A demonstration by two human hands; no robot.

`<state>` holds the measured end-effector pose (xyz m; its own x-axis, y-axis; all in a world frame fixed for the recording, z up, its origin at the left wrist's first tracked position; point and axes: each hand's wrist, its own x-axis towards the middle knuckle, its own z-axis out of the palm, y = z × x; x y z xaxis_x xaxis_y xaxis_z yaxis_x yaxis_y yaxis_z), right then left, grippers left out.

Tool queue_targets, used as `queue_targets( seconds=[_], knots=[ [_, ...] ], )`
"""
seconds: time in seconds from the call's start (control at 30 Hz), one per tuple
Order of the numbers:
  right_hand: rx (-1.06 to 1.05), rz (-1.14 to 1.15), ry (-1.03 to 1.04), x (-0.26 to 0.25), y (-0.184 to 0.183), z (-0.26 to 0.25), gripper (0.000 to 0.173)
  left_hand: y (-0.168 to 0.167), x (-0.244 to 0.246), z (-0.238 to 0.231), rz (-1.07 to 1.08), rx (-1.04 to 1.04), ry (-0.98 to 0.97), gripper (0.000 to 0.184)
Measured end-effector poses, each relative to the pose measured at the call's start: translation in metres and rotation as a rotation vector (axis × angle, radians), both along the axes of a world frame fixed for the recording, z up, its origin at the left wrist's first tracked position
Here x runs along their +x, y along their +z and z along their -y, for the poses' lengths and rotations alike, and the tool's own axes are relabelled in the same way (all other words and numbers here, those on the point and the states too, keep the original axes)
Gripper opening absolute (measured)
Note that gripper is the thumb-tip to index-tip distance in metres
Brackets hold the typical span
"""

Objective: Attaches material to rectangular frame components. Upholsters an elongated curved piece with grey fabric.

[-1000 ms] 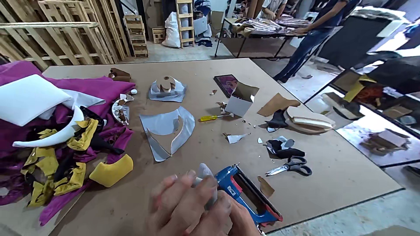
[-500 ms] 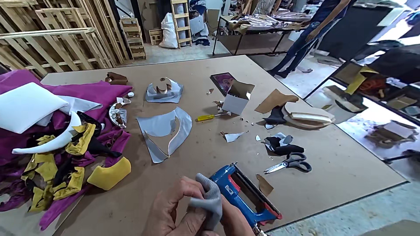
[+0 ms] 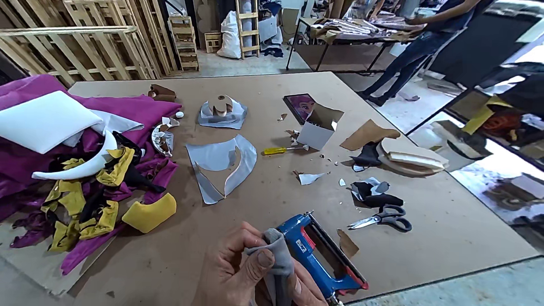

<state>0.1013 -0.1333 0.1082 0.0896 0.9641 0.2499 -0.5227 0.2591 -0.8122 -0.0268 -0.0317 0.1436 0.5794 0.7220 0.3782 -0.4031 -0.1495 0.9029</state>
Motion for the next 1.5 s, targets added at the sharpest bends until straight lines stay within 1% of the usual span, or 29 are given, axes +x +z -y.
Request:
queue_targets(
  seconds=[0.03, 0.1, 0.13, 0.23, 0.33, 0.43, 0.47, 0.53, 0.6, 0.67, 0.7, 0.8, 0.83, 0.9, 1.0, 1.07, 1.1, 1.2, 1.27, 1.3, 1.37, 1.43, 1.47, 1.5],
  knots=[
    [0.001, -0.018, -0.016, -0.001, -0.001, 0.0, 0.041, -0.001, 0.0, 0.002, -0.02, 0.03, 0.039, 0.026],
    [-0.022, 0.045, -0.097, 0.003, 0.001, 0.001, 0.04, -0.006, -0.004, 0.003, -0.094, 0.15, 0.102, 0.041],
    [-0.029, 0.047, -0.116, 0.005, 0.002, 0.001, 0.041, -0.009, -0.006, 0.004, -0.124, 0.198, 0.128, 0.043],
    [-0.043, 0.005, -0.106, 0.006, 0.005, 0.001, 0.041, -0.012, -0.002, 0.009, -0.174, 0.261, 0.211, 0.032],
    [-0.046, -0.019, -0.077, 0.002, 0.004, -0.001, 0.04, -0.008, 0.0, 0.009, -0.224, 0.324, 0.292, 0.027],
    [-0.055, 0.035, -0.104, 0.0, 0.002, -0.005, 0.04, -0.009, 0.0, 0.008, -0.214, 0.332, 0.356, 0.017],
    [-0.049, 0.063, -0.114, 0.0, 0.002, -0.007, 0.039, -0.011, 0.001, 0.008, -0.178, 0.295, 0.357, 0.017],
    [-0.057, 0.114, -0.142, -0.002, 0.007, -0.011, 0.036, -0.015, 0.002, 0.006, -0.076, 0.136, 0.298, 0.017],
    [-0.079, 0.184, -0.195, -0.005, 0.011, -0.014, 0.034, -0.02, 0.002, 0.002, -0.044, 0.046, 0.223, 0.025],
    [-0.105, 0.27, -0.302, -0.01, 0.011, -0.017, 0.031, -0.02, 0.001, 0.001, -0.061, -0.016, 0.162, 0.039],
    [-0.12, 0.311, -0.359, -0.011, 0.009, -0.019, 0.032, -0.017, 0.001, 0.002, -0.068, -0.088, 0.145, 0.04],
    [-0.143, 0.378, -0.458, -0.015, 0.0, -0.023, 0.04, -0.008, 0.007, 0.003, -0.012, -0.369, 0.149, 0.019],
    [-0.145, 0.388, -0.479, -0.017, -0.002, -0.026, 0.041, -0.007, 0.009, 0.002, 0.008, -0.422, 0.16, 0.015],
    [-0.15, 0.403, -0.52, -0.023, -0.008, -0.032, 0.041, -0.011, 0.013, 0.001, 0.022, -0.45, 0.216, 0.012],
    [-0.231, 0.412, -0.557, -0.032, -0.02, -0.042, 0.041, -0.028, 0.02, -0.005, 0.014, -0.352, 0.383, 0.009],
    [-0.337, 0.32, -0.513, -0.035, -0.032, -0.045, 0.04, -0.05, 0.022, -0.009, -0.052, -0.229, 0.479, 0.008],
    [-0.392, 0.238, -0.474, -0.036, -0.04, -0.045, 0.039, -0.064, 0.022, -0.009, -0.111, -0.14, 0.514, 0.009],
    [-0.618, -0.075, -0.355, -0.033, -0.061, -0.046, 0.035, -0.118, 0.018, -0.01, -0.395, 0.175, 0.576, 0.013],
    [-0.787, -0.177, -0.349, -0.031, -0.083, -0.044, 0.032, -0.154, 0.016, -0.004, -0.572, 0.321, 0.568, 0.018],
    [-0.855, -0.185, -0.371, -0.03, -0.093, -0.041, 0.03, -0.167, 0.016, 0.0, -0.646, 0.388, 0.55, 0.02],
    [-0.935, -0.166, -0.421, -0.028, -0.1, -0.033, 0.029, -0.179, 0.017, 0.006, -0.747, 0.484, 0.525, 0.021],
    [-0.929, -0.099, -0.41, -0.019, -0.087, -0.018, 0.038, -0.185, 0.018, 0.006, -0.807, 0.518, 0.54, 0.024],
    [-0.876, -0.005, -0.425, -0.012, -0.072, -0.007, 0.038, -0.188, 0.017, 0.005, -0.834, 0.525, 0.556, 0.025],
    [-0.784, 0.206, -0.463, -0.002, -0.06, 0.005, 0.035, -0.189, 0.017, 0.004, -0.852, 0.529, 0.571, 0.024]
  ],
)
